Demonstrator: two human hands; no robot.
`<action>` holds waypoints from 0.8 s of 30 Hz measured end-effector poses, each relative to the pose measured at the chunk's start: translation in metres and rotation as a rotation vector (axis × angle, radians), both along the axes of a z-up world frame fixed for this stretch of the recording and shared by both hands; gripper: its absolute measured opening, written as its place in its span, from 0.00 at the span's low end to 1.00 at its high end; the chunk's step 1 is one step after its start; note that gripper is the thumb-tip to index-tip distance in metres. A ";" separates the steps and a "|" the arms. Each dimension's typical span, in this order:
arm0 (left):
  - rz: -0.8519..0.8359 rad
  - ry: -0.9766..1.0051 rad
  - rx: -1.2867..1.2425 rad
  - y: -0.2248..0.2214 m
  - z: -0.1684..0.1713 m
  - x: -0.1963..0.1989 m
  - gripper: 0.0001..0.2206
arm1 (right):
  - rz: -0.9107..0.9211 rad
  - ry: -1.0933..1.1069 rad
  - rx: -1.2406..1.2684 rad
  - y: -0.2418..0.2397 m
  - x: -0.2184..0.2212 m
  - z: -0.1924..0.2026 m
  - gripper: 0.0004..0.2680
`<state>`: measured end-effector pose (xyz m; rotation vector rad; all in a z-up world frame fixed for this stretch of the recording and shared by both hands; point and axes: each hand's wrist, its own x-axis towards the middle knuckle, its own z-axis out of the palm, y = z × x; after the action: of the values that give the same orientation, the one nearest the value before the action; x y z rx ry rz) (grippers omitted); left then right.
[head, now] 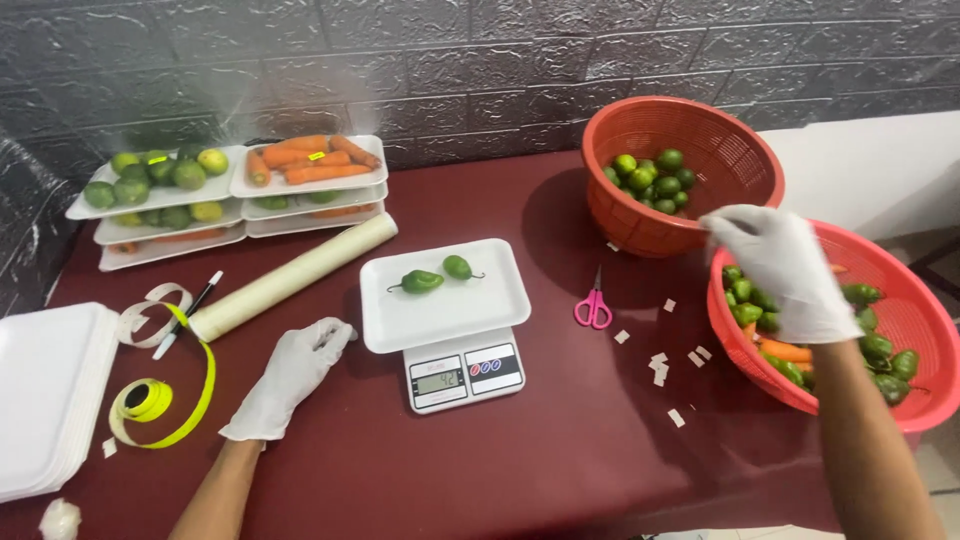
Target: The person picks green peppers from a basket and arranges them on a white tray placed on a digital scale to weigh them.
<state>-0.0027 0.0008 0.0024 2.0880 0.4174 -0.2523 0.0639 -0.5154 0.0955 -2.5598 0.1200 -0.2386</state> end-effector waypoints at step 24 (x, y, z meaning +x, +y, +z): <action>-0.003 -0.038 0.036 0.004 -0.018 0.008 0.12 | -0.312 0.325 -0.255 -0.085 -0.013 -0.043 0.15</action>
<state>0.0050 0.0048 -0.0158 2.1254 0.3984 -0.2076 0.0505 -0.6008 0.0529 -2.8070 0.6526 0.0544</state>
